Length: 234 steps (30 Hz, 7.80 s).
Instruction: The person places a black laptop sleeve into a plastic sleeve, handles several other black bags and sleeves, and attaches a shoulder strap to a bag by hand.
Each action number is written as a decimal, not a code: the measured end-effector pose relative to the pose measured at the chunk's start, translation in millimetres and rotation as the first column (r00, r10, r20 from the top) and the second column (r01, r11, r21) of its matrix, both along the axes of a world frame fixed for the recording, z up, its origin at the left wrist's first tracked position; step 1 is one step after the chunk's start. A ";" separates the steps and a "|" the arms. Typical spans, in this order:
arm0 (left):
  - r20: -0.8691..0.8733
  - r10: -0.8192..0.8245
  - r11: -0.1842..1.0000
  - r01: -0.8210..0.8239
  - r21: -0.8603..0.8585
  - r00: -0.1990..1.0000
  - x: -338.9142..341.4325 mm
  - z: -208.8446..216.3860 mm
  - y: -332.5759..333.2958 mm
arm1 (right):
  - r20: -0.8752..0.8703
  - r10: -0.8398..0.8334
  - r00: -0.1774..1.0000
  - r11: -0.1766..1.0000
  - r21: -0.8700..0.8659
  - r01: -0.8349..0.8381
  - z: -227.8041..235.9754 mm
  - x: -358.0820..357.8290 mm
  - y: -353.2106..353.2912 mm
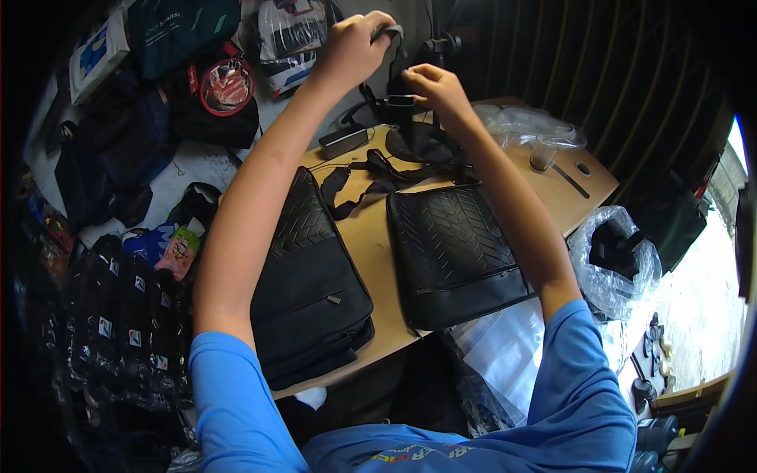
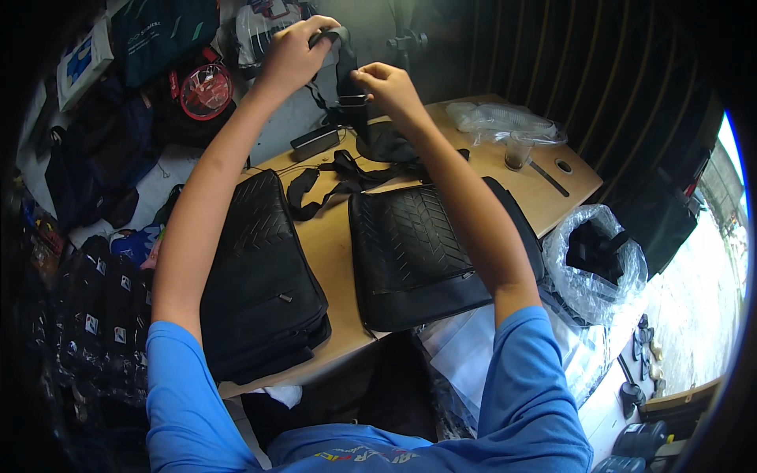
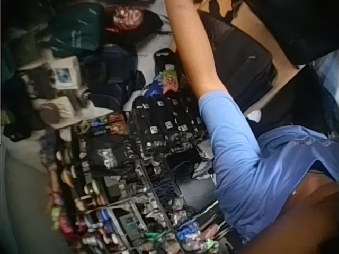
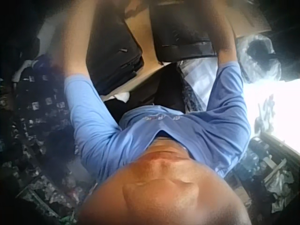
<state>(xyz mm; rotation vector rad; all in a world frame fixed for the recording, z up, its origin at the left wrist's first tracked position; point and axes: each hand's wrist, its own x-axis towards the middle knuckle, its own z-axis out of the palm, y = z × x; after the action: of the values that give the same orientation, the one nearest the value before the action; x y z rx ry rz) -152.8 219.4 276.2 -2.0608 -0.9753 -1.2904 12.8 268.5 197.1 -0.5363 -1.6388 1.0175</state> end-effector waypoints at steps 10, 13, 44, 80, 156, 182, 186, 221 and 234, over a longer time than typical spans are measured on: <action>0.262 -0.039 0.992 0.068 -0.104 0.964 -28.4 72.0 -86.7 | 0.148 0.130 0.980 0.977 0.147 -0.152 126.9 59.4 -63.8; 0.273 -0.124 0.981 0.159 -0.109 0.954 -54.0 76.8 -101.7 | 0.179 0.225 0.958 0.958 0.140 -0.252 175.8 66.6 -113.6; 0.703 -0.194 0.848 0.477 -0.230 0.684 12.5 -87.3 -344.1 | 0.423 0.376 0.825 0.842 0.215 -0.494 23.7 52.2 -322.7; 0.632 -0.238 0.695 0.584 -0.419 0.737 77.0 -185.4 -340.6 | 0.392 -0.427 0.815 0.373 0.897 -0.237 98.4 103.2 -334.8; -0.025 -0.193 0.959 0.183 -0.216 0.981 140.9 -204.0 -185.4 | -0.772 -0.199 0.603 0.538 -0.601 -0.592 -156.9 166.7 -300.1; -0.210 -0.328 0.721 0.100 -0.686 0.921 148.6 -213.9 -214.4 | 0.243 -0.716 0.655 0.550 -0.382 0.743 -205.3 279.9 -276.3; -0.092 -0.363 0.671 0.192 -0.716 0.927 211.4 -182.0 -194.1 | 0.165 -0.729 0.664 0.670 -0.029 0.742 -257.1 321.7 -224.5; -0.208 -0.495 0.654 0.204 -0.728 0.843 347.8 -265.5 -30.1 | 0.542 -0.544 0.641 0.815 0.158 0.558 -232.1 117.8 -361.8; 0.209 -0.389 0.477 0.391 -0.788 0.897 229.9 -337.2 -246.3 | 0.804 -0.572 0.163 0.577 0.254 0.776 -281.2 260.3 -427.3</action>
<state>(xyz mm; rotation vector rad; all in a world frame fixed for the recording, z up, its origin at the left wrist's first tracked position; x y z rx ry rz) 77.1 -27.0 -60.9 -3.1721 -1.3206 -1.1272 273.1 -158.8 -84.1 -2.0059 -1.7016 0.1403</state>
